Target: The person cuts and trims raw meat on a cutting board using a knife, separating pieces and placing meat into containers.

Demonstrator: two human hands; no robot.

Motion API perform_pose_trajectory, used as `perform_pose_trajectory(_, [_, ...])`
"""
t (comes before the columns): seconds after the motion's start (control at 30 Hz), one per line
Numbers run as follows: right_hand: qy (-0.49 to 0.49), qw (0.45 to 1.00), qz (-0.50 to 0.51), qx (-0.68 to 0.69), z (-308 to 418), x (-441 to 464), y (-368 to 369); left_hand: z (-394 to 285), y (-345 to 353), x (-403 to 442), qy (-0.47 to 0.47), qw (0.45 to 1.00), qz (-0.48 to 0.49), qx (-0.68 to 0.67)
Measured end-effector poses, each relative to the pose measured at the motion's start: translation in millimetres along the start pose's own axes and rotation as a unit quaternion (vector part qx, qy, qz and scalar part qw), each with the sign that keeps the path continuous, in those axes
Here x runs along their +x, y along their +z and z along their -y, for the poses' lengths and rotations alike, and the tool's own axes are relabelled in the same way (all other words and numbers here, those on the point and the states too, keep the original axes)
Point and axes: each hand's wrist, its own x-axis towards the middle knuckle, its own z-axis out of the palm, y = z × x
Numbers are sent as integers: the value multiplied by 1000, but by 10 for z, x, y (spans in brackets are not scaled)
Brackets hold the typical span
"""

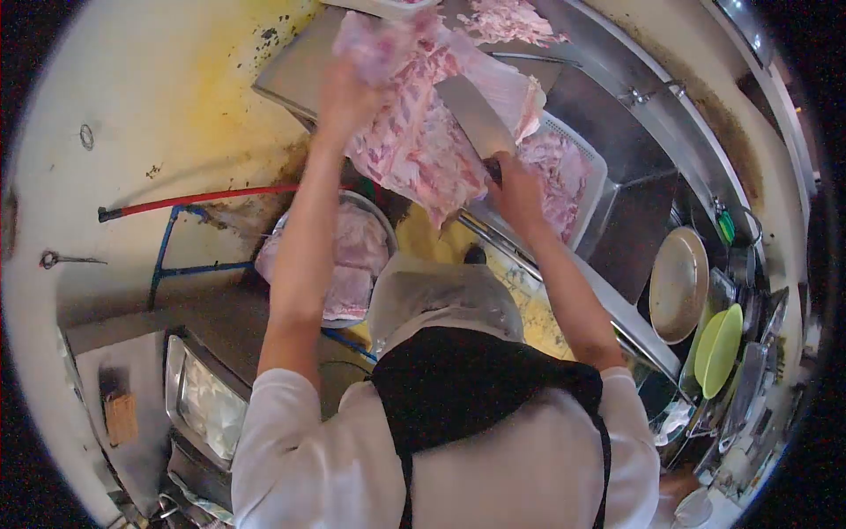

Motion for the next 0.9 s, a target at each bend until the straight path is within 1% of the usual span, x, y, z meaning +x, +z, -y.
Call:
perform_pose_trajectory(0.03, [-19,1000,-23,5,-27,-34,-31,15,200,-23,40,993,65,85])
perform_pose_trajectory(0.07, [-38,998,-44,10,-72,-78,-104,203,483,-112,9,993,116,-31])
perform_pose_trajectory(0.1, [-56,996,-61,17,-78,-144,-182,287,702,-266,8,992,118,-54])
perform_pose_trajectory(0.13, [-2,992,-86,92,12,-142,-377,369,922,-423,7,990,119,-78])
perform_pose_trajectory(0.17, [48,979,-106,167,176,-74,-717,337,1051,-522,38,997,69,-3])
perform_pose_trajectory(0.2, [74,968,-160,177,429,-147,-1227,307,1133,-583,37,999,30,22])
perform_pose_trajectory(0.23, [66,949,-221,216,534,-204,-1554,304,1182,-679,34,998,-5,54])
perform_pose_trajectory(0.27, [30,915,-286,282,555,-258,-1851,308,1189,-804,32,995,-32,88])
perform_pose_trajectory(0.3, [-17,867,-338,365,546,-329,-2123,288,1152,-925,-3,995,-56,87])
perform_pose_trajectory(0.33, [-81,805,-385,444,510,-401,-2368,226,1113,-986,-30,993,-78,83])
perform_pose_trajectory(0.37, [-140,747,-411,504,446,-420,-2542,155,1122,-980,-49,991,-103,70])
perform_pose_trajectory(0.47, [-170,678,-424,576,223,-385,-2679,6,985,-1054,-83,990,-85,78])
perform_pose_trajectory(0.5, [-163,661,-431,593,135,-382,-2660,13,955,-927,-81,985,-120,94])
perform_pose_trajectory(0.53, [-136,646,-431,615,51,-359,-2588,16,860,-938,-91,978,-149,116])
perform_pose_trajectory(0.57, [-115,640,-431,625,2,-335,-2525,-81,879,-1152,-116,971,-166,126])
perform_pose_trajectory(0.63, [-19,627,-430,649,-26,-255,-2280,-206,898,-1270,-166,967,-180,63])
perform_pose_trajectory(0.67, [47,631,-406,659,-11,-218,-2071,-216,889,-1291,-188,963,-191,37])
perform_pose_trajectory(0.7, [107,672,-373,631,-2,-197,-1826,-227,949,-1409,-222,957,-180,46])
perform_pose_trajectory(0.73, [95,813,-259,514,-40,-221,-1640,-300,1001,-1608,-289,945,-153,0])
perform_pose_trajectory(0.77, [46,916,-160,365,-78,-245,-1450,-338,1044,-1722,-344,929,-131,-49])
perform_pose_trajectory(0.8, [51,930,-58,358,-219,-193,-1237,-360,1110,-1806,-393,908,-109,-97])
perform_pose_trajectory(0.83, [76,942,53,322,-405,-210,-950,-397,1183,-1926,-464,866,-101,-156])
perform_pose_trajectory(0.87, [99,939,166,286,-549,-231,-706,-426,1223,-2056,-532,815,-94,-209])
perform_pose_trajectory(0.9, [96,925,193,314,-577,-227,-586,-425,1242,-2124,-594,758,-83,-256])
